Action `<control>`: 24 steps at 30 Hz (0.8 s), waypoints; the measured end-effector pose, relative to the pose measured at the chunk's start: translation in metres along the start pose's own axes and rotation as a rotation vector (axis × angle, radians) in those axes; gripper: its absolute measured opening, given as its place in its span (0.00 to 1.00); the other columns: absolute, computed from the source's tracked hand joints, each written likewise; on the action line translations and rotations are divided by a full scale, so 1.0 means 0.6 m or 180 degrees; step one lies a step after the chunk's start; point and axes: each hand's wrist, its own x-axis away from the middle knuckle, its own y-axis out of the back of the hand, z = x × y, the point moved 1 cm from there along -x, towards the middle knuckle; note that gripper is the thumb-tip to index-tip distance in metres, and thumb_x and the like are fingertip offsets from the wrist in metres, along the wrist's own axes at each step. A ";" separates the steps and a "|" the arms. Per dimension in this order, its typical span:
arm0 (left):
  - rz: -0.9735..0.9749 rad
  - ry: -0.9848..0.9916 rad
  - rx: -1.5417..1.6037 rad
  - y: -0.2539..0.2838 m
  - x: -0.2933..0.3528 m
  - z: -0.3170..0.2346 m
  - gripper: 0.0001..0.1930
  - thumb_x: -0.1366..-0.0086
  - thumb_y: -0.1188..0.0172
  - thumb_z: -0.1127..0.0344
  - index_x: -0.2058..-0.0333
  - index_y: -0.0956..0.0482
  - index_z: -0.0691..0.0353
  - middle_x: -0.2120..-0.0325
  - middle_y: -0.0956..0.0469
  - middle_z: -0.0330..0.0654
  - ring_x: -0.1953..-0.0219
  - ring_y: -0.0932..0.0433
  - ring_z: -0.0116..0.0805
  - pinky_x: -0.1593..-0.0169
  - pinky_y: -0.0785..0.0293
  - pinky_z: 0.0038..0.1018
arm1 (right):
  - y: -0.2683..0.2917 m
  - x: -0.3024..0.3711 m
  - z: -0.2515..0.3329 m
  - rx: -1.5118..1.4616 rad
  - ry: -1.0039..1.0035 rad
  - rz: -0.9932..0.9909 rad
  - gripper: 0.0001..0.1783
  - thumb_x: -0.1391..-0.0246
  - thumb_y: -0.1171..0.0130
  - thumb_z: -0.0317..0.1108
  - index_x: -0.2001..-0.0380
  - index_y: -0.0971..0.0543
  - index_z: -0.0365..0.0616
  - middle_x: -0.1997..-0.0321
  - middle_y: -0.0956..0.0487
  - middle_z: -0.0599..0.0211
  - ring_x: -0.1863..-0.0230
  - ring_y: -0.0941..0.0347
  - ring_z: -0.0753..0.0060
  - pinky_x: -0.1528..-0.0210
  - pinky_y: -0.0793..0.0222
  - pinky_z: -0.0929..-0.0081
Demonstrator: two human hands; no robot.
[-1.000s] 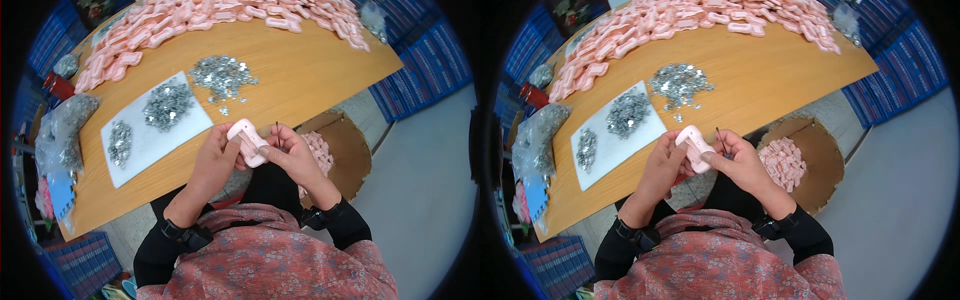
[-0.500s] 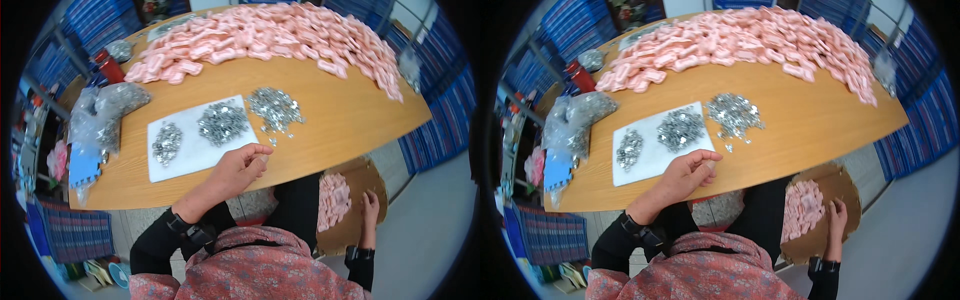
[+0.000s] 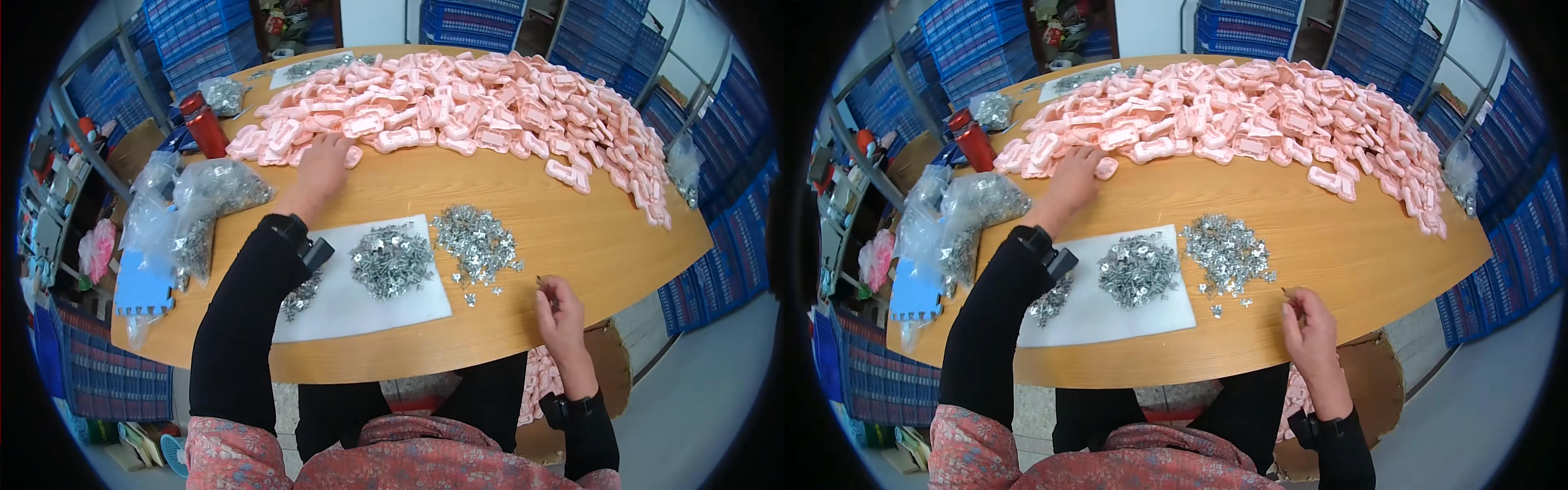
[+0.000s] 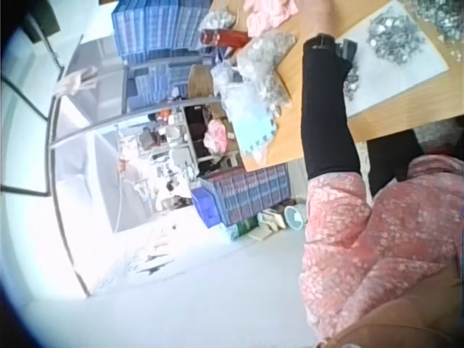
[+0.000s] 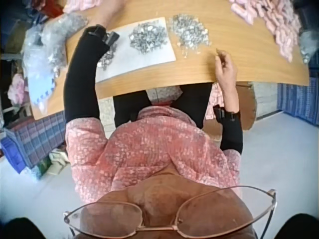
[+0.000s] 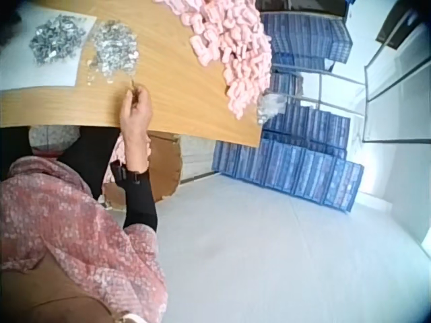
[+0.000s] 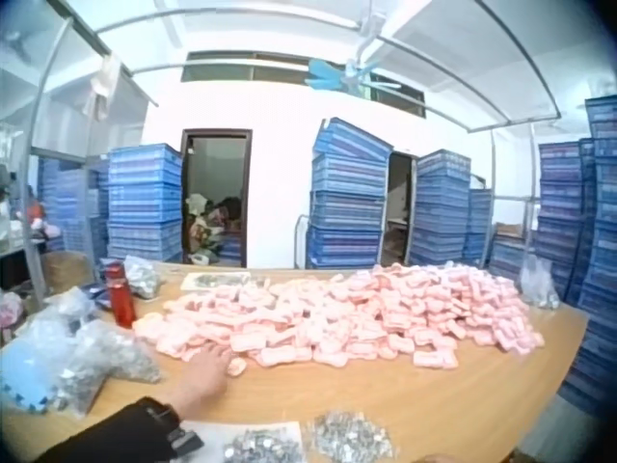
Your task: The person sits on the floor in a workshop and assembles small pink plastic components. Using a thin metal tool, they insert small silver metal pieces into the pink plastic parts one by one. The person handles the parts individually, placing the finished items into a cardboard box.
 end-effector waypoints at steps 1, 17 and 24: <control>0.0105 -0.0198 -0.0145 -0.022 -0.004 0.020 0.16 0.42 0.44 0.70 0.54 0.23 0.60 0.54 0.24 0.47 0.47 0.29 0.48 0.44 0.31 0.41 | -0.004 -0.005 0.003 0.0107 0.0000 0.0113 0.07 0.45 0.41 0.25 0.62 0.24 0.36 0.70 0.23 0.59 0.72 0.27 0.69 0.65 0.29 0.74; 0.0413 0.0712 0.0979 0.102 -0.007 -0.021 0.16 0.32 0.45 0.60 0.51 0.23 0.64 0.60 0.20 0.46 0.61 0.21 0.40 0.52 0.25 0.34 | -0.002 -0.013 -0.036 -0.0393 -0.0485 0.0243 0.08 0.44 0.40 0.28 0.62 0.23 0.36 0.72 0.23 0.64 0.71 0.28 0.76 0.66 0.30 0.78; 0.1046 0.2217 0.4932 0.246 0.172 -0.116 0.22 0.32 0.45 0.60 0.45 0.32 0.67 0.56 0.21 0.48 0.54 0.19 0.36 0.58 0.17 0.31 | -0.055 0.007 0.076 -0.0577 -0.0348 0.0896 0.08 0.45 0.38 0.28 0.63 0.23 0.37 0.71 0.23 0.63 0.73 0.27 0.75 0.69 0.30 0.77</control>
